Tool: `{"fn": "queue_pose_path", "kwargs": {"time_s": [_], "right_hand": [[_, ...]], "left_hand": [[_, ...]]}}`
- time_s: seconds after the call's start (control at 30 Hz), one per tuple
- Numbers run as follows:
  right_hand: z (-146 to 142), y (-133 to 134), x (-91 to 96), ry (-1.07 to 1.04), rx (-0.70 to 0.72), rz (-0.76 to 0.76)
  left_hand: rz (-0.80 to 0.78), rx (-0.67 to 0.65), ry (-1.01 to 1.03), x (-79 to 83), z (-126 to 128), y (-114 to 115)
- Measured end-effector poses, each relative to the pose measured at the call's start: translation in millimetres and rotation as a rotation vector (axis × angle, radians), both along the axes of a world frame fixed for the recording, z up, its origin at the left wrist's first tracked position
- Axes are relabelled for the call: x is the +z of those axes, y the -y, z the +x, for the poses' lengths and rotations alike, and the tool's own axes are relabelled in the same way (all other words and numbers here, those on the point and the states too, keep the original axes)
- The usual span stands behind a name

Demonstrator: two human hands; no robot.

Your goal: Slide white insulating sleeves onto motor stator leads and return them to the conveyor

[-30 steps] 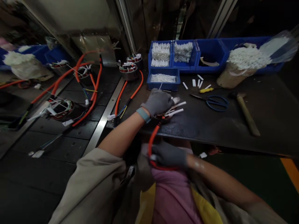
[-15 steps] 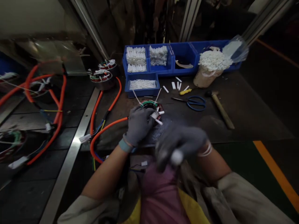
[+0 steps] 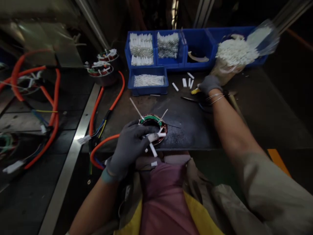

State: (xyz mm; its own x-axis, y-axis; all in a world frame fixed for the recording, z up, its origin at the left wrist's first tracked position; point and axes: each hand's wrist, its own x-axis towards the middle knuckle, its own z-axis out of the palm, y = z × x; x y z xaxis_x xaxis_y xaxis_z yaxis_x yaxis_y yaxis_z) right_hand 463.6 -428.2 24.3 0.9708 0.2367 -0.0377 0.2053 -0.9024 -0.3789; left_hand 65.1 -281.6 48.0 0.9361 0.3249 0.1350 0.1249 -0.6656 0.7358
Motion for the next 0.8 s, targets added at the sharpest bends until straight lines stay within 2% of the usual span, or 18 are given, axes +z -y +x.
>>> {"fn": "queue_pose_path", "kwargs": {"time_s": [0.1,0.17,0.2,0.27,0.3,0.33,0.43,0.5,0.63,0.8], "right_hand": [[-20.1,16.2,21.3,0.080,0.066,0.164],[-54.4,35.7,35.4,0.081,0.151,0.332],[-79.0,46.5,39.7,0.054,0.205,0.427],[-139.1,66.6,39.6,-0.107,0.378,0.842],[-171.4,74.4,35.2,-0.195,0.458,0.981],[-202.7,79.8,28.6,-0.277,0.501,1.034],[-276.4,81.6,4.4,-0.273,0.513,1.107],[-303.2,74.2,-7.1,-0.167,0.541,1.104],[-316.3,64.1,-8.6,-0.005,0.688,0.911],[-306.9,80.5,2.3,0.119,0.600,0.798]], "left_hand": [[-0.155,0.069,0.001,-1.5,0.6,2.2],[-0.217,0.096,0.016,-2.9,0.0,1.3],[-0.230,0.104,0.020,-3.6,-0.2,0.6],[-0.219,0.109,0.015,-4.7,0.0,-0.8],[-0.199,0.108,0.014,-5.0,0.3,-1.2],[-0.175,0.105,0.017,-5.2,0.7,-1.3],[-0.101,0.080,0.046,-5.0,1.3,-0.7],[-0.067,0.063,0.073,-4.1,0.3,-0.4],[-0.045,0.005,0.097,-2.6,-6.6,-3.1],[0.061,-0.011,0.194,-8.6,-18.5,-9.7]]}}
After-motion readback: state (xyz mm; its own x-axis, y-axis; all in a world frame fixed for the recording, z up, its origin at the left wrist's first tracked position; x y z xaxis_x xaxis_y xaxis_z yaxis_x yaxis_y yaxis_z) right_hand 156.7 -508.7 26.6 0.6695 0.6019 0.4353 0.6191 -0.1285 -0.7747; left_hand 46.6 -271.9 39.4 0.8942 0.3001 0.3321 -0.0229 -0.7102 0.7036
